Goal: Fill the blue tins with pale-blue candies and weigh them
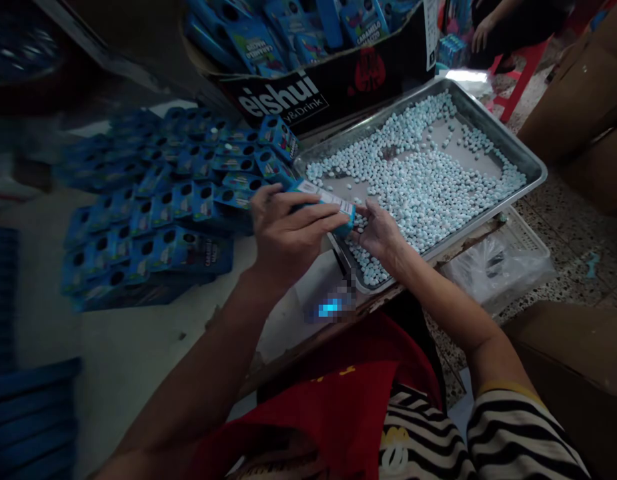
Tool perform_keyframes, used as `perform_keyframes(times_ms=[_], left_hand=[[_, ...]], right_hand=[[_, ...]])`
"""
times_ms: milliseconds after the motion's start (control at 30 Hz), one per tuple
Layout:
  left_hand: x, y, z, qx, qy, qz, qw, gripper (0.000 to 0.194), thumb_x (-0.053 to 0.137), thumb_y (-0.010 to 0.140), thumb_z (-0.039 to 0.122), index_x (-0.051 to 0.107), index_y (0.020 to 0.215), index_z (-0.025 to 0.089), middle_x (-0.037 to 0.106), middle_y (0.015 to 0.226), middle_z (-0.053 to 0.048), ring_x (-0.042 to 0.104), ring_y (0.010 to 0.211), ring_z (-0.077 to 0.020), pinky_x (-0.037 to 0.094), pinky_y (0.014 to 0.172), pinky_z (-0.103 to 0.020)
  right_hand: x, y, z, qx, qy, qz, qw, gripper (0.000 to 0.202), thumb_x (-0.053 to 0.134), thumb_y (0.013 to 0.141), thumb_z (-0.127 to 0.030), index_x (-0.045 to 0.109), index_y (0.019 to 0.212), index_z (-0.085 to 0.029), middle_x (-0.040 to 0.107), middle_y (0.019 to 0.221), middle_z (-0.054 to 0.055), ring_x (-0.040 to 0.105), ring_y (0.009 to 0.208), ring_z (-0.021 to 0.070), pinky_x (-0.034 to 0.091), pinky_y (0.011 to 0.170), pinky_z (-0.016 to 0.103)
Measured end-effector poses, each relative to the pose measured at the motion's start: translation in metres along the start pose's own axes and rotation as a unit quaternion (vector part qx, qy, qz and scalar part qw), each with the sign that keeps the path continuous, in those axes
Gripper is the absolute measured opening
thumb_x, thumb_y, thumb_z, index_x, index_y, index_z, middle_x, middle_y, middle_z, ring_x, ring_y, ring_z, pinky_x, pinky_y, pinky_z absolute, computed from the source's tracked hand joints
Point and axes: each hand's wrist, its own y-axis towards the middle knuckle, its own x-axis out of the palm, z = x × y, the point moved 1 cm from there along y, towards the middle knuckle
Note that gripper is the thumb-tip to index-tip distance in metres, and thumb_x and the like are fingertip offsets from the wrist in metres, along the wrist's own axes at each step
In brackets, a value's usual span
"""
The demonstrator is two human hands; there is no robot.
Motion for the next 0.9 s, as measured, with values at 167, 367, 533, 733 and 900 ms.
perform_keyframes(times_ms=[167,367,533,733,900], left_hand=[[0.004,-0.001,-0.011,-0.044,-0.011,-0.011,0.999,0.033,0.057,0.118,0.028,0.089,0.115,0.035,0.090,0.119,0.002,0.075,0.123,-0.0245,0.052,0.117,-0.047],[-0.010,0.002,-0.001,-0.105,-0.045,0.008,0.993,0.024,0.066,0.113,0.029,0.088,0.106,0.036,0.089,0.115,0.001,0.077,0.121,-0.0271,0.047,0.124,-0.054],[0.006,-0.015,-0.010,-0.236,-0.110,0.046,0.965,0.017,0.080,0.103,0.038,0.087,0.115,0.029,0.088,0.116,-0.003,0.079,0.114,-0.0287,0.056,0.115,-0.050],[-0.012,-0.076,-0.007,-0.446,-0.286,0.147,0.835,0.060,0.101,0.076,0.042,0.071,0.124,0.024,0.081,0.115,-0.002,0.079,0.105,-0.0230,0.067,0.096,-0.036],[-0.023,-0.127,0.023,-0.519,-0.348,0.145,0.767,0.062,0.101,0.071,0.034,0.065,0.120,0.027,0.079,0.107,-0.001,0.079,0.097,-0.0215,0.069,0.088,-0.032]], right_hand=[[0.003,-0.006,-0.001,0.012,0.057,0.053,0.997,0.024,0.048,0.119,-0.029,0.068,0.107,-0.021,0.074,0.083,0.001,0.069,0.067,0.0179,0.063,0.060,0.026],[0.011,-0.011,-0.003,0.017,0.057,0.078,0.995,0.016,0.054,0.116,-0.026,0.065,0.105,-0.023,0.069,0.077,-0.001,0.067,0.065,0.0175,0.066,0.060,0.027],[0.012,-0.017,-0.005,0.004,0.052,0.087,0.995,0.019,0.051,0.116,-0.020,0.064,0.103,-0.023,0.069,0.079,-0.002,0.068,0.066,0.0168,0.071,0.066,0.030],[0.013,-0.024,-0.010,0.034,-0.013,0.035,0.999,0.019,0.054,0.108,-0.008,0.072,0.107,-0.015,0.068,0.081,0.003,0.059,0.063,0.0101,0.049,0.049,0.011],[0.023,-0.034,-0.007,0.003,-0.120,0.007,0.993,0.023,0.052,0.109,-0.008,0.071,0.096,-0.014,0.063,0.070,-0.001,0.044,0.050,0.0055,0.028,0.040,0.009]])
